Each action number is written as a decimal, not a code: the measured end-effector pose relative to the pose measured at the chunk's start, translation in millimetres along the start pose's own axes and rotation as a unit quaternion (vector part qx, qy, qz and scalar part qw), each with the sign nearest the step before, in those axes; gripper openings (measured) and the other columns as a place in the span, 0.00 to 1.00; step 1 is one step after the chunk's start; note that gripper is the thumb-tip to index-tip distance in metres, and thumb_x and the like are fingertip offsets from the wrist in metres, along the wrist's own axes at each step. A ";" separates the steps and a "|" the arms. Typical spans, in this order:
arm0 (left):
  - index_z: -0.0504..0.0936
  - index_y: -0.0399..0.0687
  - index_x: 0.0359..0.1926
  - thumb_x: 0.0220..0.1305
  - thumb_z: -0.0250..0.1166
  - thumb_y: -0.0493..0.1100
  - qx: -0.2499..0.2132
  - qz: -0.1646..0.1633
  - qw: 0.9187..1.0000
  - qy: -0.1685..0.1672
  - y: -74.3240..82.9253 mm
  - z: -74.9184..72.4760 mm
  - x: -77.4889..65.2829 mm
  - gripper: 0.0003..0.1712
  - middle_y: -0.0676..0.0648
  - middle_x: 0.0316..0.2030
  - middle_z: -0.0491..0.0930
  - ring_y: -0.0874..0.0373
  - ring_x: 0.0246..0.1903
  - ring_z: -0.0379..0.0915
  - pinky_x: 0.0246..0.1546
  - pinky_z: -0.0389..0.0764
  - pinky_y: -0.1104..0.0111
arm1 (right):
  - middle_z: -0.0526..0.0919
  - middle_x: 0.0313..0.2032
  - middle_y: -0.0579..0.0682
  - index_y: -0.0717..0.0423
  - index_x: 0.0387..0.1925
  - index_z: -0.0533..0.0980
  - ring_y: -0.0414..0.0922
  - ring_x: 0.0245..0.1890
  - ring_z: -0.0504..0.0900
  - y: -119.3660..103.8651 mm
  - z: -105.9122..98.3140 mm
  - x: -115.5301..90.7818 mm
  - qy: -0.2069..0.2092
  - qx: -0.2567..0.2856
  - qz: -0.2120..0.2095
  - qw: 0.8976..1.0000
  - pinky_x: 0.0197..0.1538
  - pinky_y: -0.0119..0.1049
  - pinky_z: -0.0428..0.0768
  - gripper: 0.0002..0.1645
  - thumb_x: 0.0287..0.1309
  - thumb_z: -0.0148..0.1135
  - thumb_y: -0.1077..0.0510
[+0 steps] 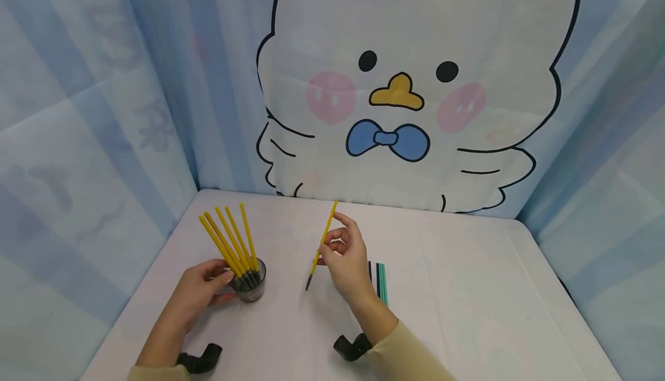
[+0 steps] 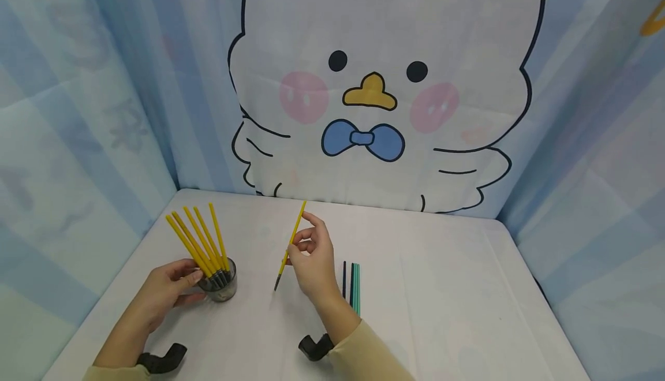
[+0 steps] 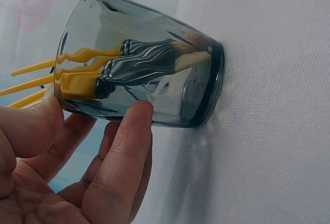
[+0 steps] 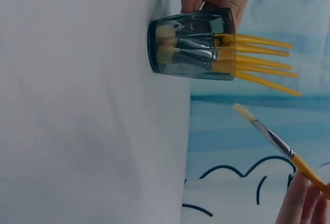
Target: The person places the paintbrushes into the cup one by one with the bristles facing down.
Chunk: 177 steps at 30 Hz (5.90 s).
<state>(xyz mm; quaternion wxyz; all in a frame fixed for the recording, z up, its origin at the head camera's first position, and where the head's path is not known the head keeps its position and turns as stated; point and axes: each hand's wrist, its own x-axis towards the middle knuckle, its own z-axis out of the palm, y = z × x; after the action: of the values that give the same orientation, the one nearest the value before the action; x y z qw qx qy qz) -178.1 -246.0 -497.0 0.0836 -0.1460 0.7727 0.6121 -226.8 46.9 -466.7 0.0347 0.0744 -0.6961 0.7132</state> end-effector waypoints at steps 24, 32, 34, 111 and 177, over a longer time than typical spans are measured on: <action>0.73 0.30 0.73 0.81 0.61 0.37 -0.007 0.001 1.000 0.001 -0.8 1.1 0.7 0.25 0.29 0.64 0.76 0.38 0.62 0.79 0.48 0.96 0.58 | 0.77 0.46 0.59 0.44 0.73 0.68 0.44 0.40 0.83 -11.5 78.4 12.5 -0.060 0.042 -0.072 0.995 0.45 0.45 0.97 0.39 0.68 0.63 0.75; 0.74 0.31 0.72 0.81 0.62 0.38 0.003 -0.001 1.000 0.005 -0.5 0.6 0.7 0.25 0.28 0.64 0.76 0.36 0.62 0.78 0.47 0.97 0.59 | 0.77 0.45 0.58 0.43 0.72 0.69 0.42 0.40 0.81 2.1 93.6 10.2 -0.070 0.016 -0.070 0.995 0.43 0.33 0.95 0.38 0.69 0.61 0.75; 0.74 0.31 0.72 0.81 0.62 0.38 0.002 0.001 1.000 0.004 -0.6 0.2 1.2 0.26 0.29 0.63 0.76 0.37 0.62 0.79 0.47 0.97 0.59 | 0.78 0.45 0.57 0.42 0.72 0.69 0.42 0.41 0.81 5.0 95.9 10.0 -0.077 -0.003 -0.076 0.994 0.43 0.32 0.94 0.37 0.70 0.61 0.74; 0.72 0.28 0.73 0.81 0.61 0.36 -0.010 0.007 1.000 -0.006 -0.5 -1.0 1.3 0.27 0.29 0.61 0.76 0.38 0.60 0.80 0.47 0.96 0.60 | 0.84 0.62 0.61 0.40 0.78 0.68 0.59 0.52 0.90 12.5 -95.3 -25.0 0.011 -0.192 0.106 0.976 0.35 0.39 0.96 0.40 0.69 0.66 0.65; 0.71 0.28 0.73 0.82 0.61 0.38 -0.008 0.007 1.000 -0.012 -1.5 -0.8 0.1 0.27 0.30 0.62 0.76 0.40 0.61 0.78 0.47 0.96 0.61 | 0.86 0.33 0.53 0.62 0.68 0.77 0.46 0.28 0.80 30.7 -115.9 -40.2 -0.040 -0.496 0.172 0.850 0.23 0.33 0.79 0.39 0.49 0.64 0.72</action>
<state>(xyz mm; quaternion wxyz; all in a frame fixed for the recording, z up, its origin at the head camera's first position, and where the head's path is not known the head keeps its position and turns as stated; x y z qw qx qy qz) -177.6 -247.1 -498.1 0.0874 -0.1342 0.7680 0.6202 -198.6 163.9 -505.5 -0.0844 -0.0453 -0.9596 0.2645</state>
